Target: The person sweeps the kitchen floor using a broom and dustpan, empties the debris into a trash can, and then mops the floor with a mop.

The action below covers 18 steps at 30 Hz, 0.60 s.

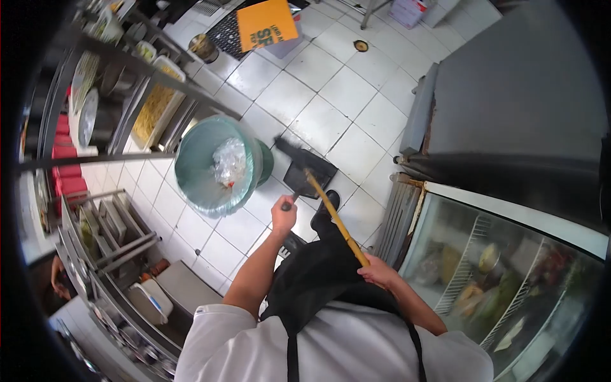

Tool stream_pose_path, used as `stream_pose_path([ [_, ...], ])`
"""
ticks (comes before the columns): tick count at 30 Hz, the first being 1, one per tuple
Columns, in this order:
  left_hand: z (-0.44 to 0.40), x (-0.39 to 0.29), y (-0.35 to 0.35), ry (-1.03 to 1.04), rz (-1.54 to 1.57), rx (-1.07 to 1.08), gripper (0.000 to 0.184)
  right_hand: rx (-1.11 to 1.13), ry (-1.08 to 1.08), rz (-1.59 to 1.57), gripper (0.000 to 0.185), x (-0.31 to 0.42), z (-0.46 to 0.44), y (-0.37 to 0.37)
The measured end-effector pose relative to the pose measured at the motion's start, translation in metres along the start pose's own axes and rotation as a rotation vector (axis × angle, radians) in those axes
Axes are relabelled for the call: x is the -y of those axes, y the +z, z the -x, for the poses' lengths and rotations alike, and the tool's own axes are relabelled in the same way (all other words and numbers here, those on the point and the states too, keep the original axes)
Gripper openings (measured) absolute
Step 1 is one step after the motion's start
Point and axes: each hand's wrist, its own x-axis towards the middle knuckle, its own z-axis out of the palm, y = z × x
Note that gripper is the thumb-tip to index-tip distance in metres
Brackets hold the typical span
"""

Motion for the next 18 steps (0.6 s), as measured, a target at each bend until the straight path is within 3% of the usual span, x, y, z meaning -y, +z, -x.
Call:
stream_pose_path([
  [2,0.043,0.013,-0.019,0.012,0.061,-0.078,0.010,-0.062,0.049,0.085,0.045,0.017,-0.001,0.001],
  [8,0.118,0.068,-0.053,-0.130,0.198,-0.254,0.013,-0.411,-0.352,0.720,0.036,0.112,-0.158,-0.031],
  [11,0.126,0.068,-0.071,-0.220,0.243,-0.227,0.017,-0.481,-0.260,1.045,0.034,0.170,-0.241,-0.041],
  [14,0.136,0.080,-0.089,-0.233,0.146,-0.207,0.015,-0.521,-0.056,1.166,0.041,0.191,-0.267,-0.017],
  [15,0.137,0.085,-0.093,-0.239,0.096,-0.186,0.014,-0.547,0.022,1.099,0.030,0.186,-0.248,0.006],
  [17,0.137,0.090,-0.099,-0.265,-0.033,-0.156,0.011,-0.060,0.001,1.737,0.020,0.138,-0.276,-0.012],
  [18,0.135,0.090,-0.100,-0.252,-0.060,-0.157,0.011,0.342,-0.193,2.292,0.019,0.105,-0.293,-0.023],
])
